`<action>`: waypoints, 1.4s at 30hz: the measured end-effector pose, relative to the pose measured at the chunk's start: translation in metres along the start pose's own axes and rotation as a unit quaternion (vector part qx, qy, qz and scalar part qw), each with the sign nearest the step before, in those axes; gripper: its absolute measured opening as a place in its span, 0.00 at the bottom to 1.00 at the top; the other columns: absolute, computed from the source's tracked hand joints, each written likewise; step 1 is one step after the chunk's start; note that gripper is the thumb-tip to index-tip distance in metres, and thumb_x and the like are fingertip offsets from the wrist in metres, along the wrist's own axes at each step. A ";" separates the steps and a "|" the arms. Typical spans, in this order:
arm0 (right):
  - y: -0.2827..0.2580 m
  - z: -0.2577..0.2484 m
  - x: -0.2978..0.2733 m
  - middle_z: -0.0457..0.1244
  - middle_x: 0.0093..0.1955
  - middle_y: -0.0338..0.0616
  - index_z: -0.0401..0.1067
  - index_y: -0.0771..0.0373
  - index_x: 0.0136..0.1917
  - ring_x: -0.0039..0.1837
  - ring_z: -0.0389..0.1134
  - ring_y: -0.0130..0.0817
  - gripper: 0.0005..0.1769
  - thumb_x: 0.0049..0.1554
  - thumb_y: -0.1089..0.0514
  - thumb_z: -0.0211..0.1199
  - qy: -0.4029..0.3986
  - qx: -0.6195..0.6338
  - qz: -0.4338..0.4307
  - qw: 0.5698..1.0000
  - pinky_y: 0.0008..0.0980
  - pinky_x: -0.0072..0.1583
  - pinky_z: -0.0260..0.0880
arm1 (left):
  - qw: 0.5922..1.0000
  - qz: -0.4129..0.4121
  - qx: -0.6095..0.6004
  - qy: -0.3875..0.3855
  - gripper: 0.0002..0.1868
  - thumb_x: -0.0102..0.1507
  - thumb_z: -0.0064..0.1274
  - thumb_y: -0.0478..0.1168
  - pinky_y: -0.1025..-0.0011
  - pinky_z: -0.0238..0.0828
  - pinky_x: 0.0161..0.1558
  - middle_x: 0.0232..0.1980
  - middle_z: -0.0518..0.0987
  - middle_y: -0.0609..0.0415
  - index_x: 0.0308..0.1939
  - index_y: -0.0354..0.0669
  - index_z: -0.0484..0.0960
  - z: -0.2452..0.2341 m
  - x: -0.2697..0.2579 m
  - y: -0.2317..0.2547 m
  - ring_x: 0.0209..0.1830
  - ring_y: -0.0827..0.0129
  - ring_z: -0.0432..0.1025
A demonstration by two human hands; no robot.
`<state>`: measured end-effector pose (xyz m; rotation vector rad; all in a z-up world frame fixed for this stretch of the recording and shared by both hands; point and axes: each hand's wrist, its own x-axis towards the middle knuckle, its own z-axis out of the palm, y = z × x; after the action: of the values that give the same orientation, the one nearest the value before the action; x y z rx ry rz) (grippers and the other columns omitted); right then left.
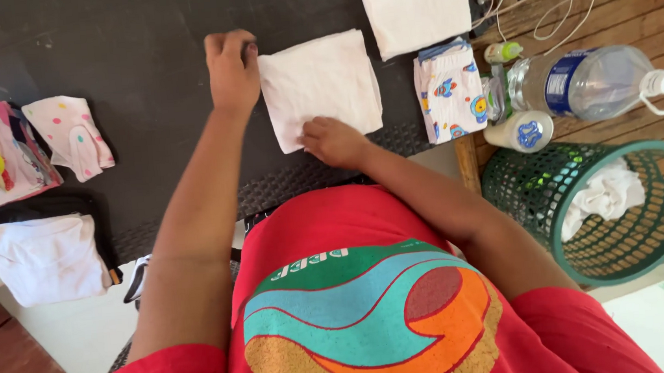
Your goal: Folding various baby clothes and cloth diapers on a table.
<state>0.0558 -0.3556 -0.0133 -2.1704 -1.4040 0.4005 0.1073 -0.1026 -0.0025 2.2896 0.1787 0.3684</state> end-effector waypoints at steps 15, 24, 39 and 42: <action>0.041 -0.049 -0.035 0.63 0.66 0.55 0.69 0.64 0.64 0.70 0.63 0.52 0.28 0.56 0.50 0.75 0.019 0.080 0.528 0.845 0.45 0.68 0.65 | 0.925 -0.219 -0.273 -0.150 0.16 0.68 0.58 0.43 0.60 0.69 0.45 0.42 0.74 0.41 0.47 0.36 0.70 0.003 -0.060 0.058 0.40 0.48 0.71; 0.029 -0.165 -0.066 0.68 0.55 0.39 0.75 0.67 0.61 0.57 0.67 0.25 0.16 0.59 0.63 0.65 0.160 0.466 0.242 0.836 0.30 0.59 0.69 | 0.890 -0.076 -0.112 -0.435 0.19 0.63 0.61 0.44 0.61 0.71 0.42 0.39 0.80 0.44 0.48 0.40 0.69 -0.045 0.012 0.222 0.38 0.55 0.77; 0.135 -0.249 -0.100 0.61 0.37 0.38 0.73 0.67 0.46 0.42 0.55 0.24 0.21 0.69 0.46 0.60 0.358 0.231 0.432 0.795 0.31 0.43 0.57 | 0.868 -0.211 -0.400 -0.206 0.10 0.65 0.59 0.32 0.78 0.75 0.43 0.42 0.83 0.61 0.49 0.35 0.82 0.041 0.047 0.223 0.39 0.82 0.75; 0.188 -0.257 -0.083 0.68 0.50 0.39 0.77 0.65 0.58 0.51 0.64 0.24 0.16 0.74 0.49 0.58 0.424 0.444 0.272 0.741 0.29 0.54 0.68 | 0.862 -0.233 -0.434 -0.123 0.08 0.68 0.60 0.33 0.77 0.71 0.39 0.38 0.81 0.60 0.48 0.32 0.83 0.069 0.077 0.219 0.35 0.79 0.71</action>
<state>0.2928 -0.5604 0.0876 -1.5040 0.0218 0.1567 0.2052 -0.2800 0.1305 1.3158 0.3455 -0.1027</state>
